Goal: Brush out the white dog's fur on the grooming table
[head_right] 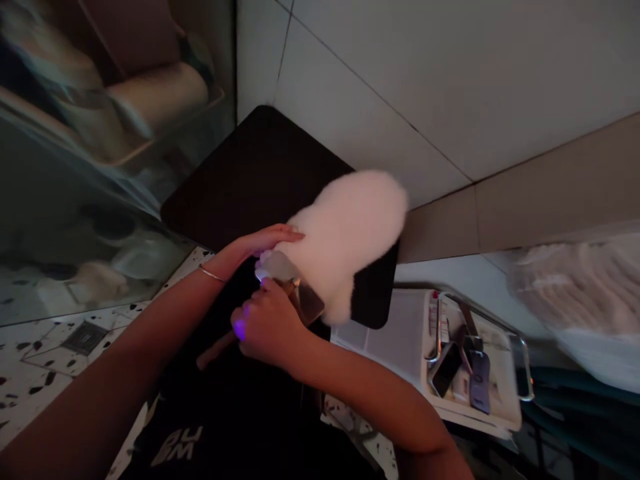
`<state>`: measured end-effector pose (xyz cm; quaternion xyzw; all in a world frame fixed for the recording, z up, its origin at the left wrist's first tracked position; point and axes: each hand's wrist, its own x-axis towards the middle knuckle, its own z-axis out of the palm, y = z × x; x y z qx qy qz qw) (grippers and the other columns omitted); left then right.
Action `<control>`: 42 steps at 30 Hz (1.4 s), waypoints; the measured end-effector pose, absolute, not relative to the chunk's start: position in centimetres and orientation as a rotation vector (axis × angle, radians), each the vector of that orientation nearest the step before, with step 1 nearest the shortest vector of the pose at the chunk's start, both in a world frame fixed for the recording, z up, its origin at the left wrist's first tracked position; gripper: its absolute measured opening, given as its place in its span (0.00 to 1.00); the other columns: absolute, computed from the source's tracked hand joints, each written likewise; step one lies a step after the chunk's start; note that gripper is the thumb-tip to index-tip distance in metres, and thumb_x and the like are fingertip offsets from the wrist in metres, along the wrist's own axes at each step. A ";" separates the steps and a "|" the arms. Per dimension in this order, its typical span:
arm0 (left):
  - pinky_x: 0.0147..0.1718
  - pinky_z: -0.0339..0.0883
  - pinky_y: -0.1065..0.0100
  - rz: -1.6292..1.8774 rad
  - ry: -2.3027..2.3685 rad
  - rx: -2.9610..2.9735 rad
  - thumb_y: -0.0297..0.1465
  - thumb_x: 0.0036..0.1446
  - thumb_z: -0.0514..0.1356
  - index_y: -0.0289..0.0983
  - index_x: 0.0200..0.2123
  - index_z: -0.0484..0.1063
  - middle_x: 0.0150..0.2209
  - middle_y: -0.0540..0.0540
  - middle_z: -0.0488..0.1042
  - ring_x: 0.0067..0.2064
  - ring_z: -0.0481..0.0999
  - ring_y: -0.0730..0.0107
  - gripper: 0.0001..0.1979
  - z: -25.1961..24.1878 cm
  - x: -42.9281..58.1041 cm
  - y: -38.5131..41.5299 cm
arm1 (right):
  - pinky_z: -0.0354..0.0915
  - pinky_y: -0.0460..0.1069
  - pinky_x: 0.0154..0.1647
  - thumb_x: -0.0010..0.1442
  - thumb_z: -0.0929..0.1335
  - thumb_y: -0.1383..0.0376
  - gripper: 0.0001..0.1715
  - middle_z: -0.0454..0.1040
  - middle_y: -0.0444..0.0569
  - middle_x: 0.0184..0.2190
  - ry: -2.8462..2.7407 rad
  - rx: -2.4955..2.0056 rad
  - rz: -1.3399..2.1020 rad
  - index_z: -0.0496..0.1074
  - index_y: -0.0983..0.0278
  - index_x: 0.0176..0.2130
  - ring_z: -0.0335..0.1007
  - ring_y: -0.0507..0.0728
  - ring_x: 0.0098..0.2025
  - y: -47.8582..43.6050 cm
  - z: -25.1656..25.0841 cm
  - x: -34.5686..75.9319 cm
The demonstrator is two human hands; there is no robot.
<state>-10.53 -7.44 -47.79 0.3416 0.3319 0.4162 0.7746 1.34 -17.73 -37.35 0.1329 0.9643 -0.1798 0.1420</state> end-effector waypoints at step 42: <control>0.24 0.57 0.74 0.992 0.730 0.632 0.40 0.45 0.67 0.32 0.29 0.72 0.23 0.52 0.70 0.23 0.66 0.79 0.17 -48.1 -10.2 -7.1 | 0.55 0.56 0.43 0.49 0.66 0.66 0.08 0.76 0.52 0.26 2.802 0.411 -0.446 0.73 0.68 0.30 0.70 0.58 0.31 -16.5 -36.5 1.4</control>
